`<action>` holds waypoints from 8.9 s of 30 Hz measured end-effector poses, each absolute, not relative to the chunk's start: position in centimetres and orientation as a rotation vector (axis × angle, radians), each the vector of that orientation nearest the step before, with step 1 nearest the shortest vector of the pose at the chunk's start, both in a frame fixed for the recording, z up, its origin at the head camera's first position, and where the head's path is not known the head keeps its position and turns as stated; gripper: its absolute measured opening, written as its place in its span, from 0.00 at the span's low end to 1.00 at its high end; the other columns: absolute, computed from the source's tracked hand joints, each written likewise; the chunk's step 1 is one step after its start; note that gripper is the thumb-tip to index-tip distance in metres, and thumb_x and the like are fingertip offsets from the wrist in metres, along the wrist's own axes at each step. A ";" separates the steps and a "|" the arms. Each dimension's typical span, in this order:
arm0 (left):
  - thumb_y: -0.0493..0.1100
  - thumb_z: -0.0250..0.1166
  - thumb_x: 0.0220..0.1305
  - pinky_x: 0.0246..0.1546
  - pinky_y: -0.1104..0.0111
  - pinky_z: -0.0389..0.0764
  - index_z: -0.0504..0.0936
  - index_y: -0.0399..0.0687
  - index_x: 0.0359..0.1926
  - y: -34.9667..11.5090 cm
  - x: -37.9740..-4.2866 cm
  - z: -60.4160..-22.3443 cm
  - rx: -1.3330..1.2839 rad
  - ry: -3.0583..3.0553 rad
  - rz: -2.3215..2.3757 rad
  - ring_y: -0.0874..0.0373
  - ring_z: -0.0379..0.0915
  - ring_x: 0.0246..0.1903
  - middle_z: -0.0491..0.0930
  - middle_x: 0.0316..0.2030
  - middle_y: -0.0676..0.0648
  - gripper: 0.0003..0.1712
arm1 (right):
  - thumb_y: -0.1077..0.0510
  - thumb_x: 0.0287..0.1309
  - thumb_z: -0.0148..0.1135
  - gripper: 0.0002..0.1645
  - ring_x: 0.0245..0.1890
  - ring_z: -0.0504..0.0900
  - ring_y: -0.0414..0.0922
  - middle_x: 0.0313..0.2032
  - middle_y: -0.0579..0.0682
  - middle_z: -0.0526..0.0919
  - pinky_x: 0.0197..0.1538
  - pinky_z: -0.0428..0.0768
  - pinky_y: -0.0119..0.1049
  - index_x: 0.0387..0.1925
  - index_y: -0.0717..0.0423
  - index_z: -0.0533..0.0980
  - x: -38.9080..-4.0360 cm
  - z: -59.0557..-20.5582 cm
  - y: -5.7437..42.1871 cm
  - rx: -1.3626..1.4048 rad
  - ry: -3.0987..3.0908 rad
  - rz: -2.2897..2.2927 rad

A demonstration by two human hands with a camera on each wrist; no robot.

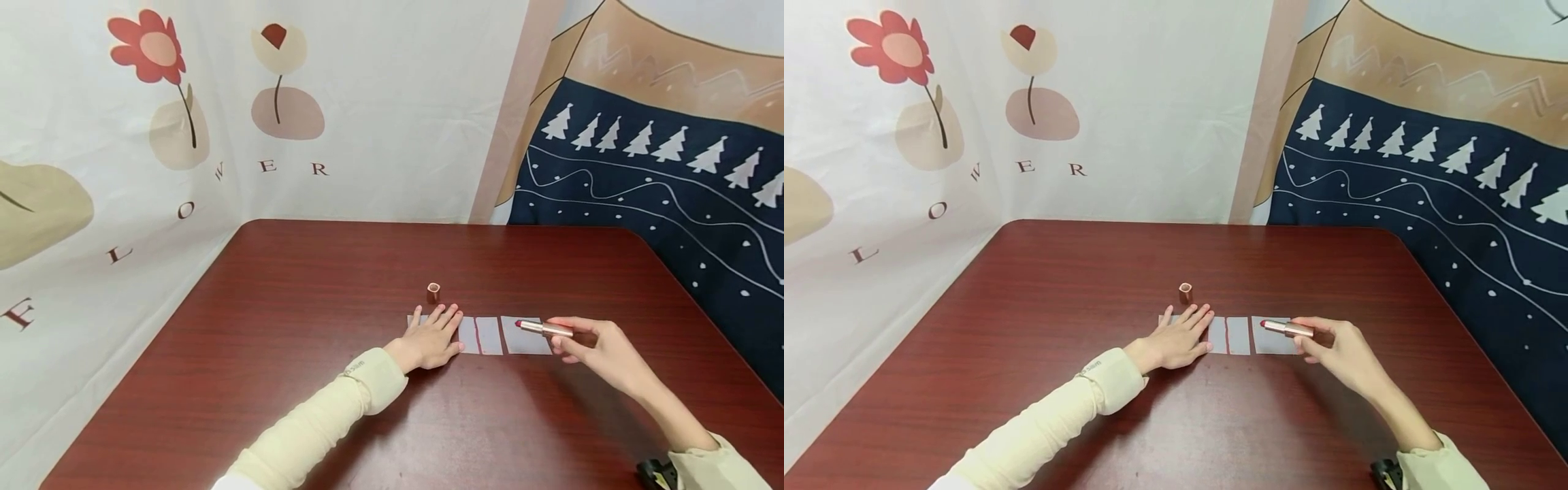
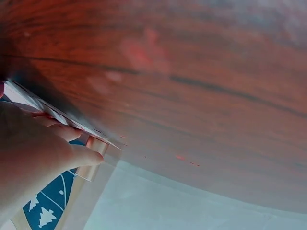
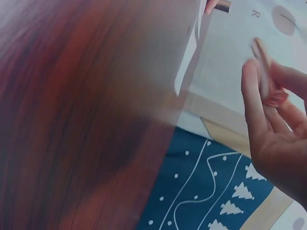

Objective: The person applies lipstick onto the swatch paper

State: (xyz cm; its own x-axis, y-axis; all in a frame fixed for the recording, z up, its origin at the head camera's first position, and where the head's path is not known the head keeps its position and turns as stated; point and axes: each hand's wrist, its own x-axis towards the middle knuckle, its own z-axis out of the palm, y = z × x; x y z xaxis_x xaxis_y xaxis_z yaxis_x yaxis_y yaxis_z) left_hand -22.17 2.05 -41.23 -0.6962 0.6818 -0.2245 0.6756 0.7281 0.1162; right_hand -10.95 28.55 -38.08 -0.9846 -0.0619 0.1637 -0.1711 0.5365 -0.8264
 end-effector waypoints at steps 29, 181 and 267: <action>0.58 0.45 0.70 0.64 0.51 0.48 0.65 0.53 0.67 6.0 -22.2 -39.5 1.221 2.822 0.026 0.58 0.47 0.68 0.57 0.68 0.51 0.29 | 0.57 0.65 0.55 0.20 0.23 0.76 0.43 0.34 0.46 0.83 0.29 0.80 0.32 0.58 0.51 0.72 -12.2 -38.3 32.0 0.045 -2.505 1.725; 0.71 0.36 0.65 0.63 0.44 0.35 0.48 0.73 0.71 8.1 -20.6 -41.5 1.129 2.783 -0.257 0.58 0.37 0.70 0.45 0.72 0.55 0.36 | 0.51 0.65 0.52 0.20 0.15 0.70 0.45 0.24 0.55 0.79 0.17 0.67 0.33 0.43 0.64 0.79 -16.4 -39.4 28.5 -0.015 -2.829 1.003; 0.72 0.37 0.64 0.63 0.45 0.32 0.49 0.73 0.71 8.3 -20.5 -41.7 1.137 2.794 -0.273 0.53 0.19 0.69 0.46 0.71 0.55 0.36 | 0.61 0.48 0.70 0.19 0.20 0.66 0.38 0.22 0.42 0.74 0.20 0.64 0.30 0.44 0.64 0.80 -14.4 -40.0 28.8 0.348 -2.813 0.747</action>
